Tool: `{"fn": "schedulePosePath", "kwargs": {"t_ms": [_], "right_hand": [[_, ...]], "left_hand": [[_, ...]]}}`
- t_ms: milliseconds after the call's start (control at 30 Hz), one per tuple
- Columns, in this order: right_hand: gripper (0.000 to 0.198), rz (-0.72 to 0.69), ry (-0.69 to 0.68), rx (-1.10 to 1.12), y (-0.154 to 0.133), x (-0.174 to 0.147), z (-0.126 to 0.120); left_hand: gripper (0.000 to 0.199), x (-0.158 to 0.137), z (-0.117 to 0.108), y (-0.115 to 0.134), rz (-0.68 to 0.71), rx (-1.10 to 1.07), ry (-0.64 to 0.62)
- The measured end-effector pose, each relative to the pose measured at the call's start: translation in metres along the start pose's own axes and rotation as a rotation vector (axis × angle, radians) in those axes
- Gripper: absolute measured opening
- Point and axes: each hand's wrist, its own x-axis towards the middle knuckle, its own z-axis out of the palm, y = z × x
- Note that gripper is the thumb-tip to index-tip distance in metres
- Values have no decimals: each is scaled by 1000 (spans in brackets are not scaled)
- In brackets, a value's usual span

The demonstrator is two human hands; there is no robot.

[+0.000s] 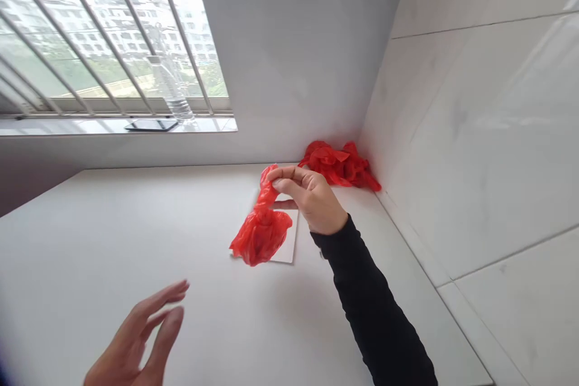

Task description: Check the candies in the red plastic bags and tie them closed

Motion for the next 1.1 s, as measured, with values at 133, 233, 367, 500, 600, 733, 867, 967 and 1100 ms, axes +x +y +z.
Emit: {"fn": "schedulePosePath", "kwargs": {"t_ms": [133, 233, 367, 500, 600, 733, 867, 967, 1100], "right_hand": [[14, 85, -323, 0, 22, -13, 45], [29, 153, -452, -19, 40, -12, 56], [33, 97, -295, -374, 67, -8, 55], [55, 32, -576, -720, 89, -12, 62], [39, 53, -671, -811, 94, -13, 65], [21, 56, -642, -905, 83, -4, 48], [22, 90, -665, -956, 69, 4, 26], [19, 116, -708, -1003, 72, 2, 24], [35, 141, -718, -994, 92, -5, 44]], "left_hand": [[45, 26, 14, 16, 66, 71, -66], [25, 35, 17, -2, -71, 4, -127], [28, 28, 7, -29, -163, -65, -27], [22, 22, 0, -33, -184, -136, 77], [25, 21, -3, -29, -185, -241, 11], [33, 20, -14, -32, -250, -363, -133], [40, 21, -23, -41, -343, -247, -85], [49, 22, -20, -39, -319, -190, -139], [51, 22, -10, -29, -172, -139, -216]]}}
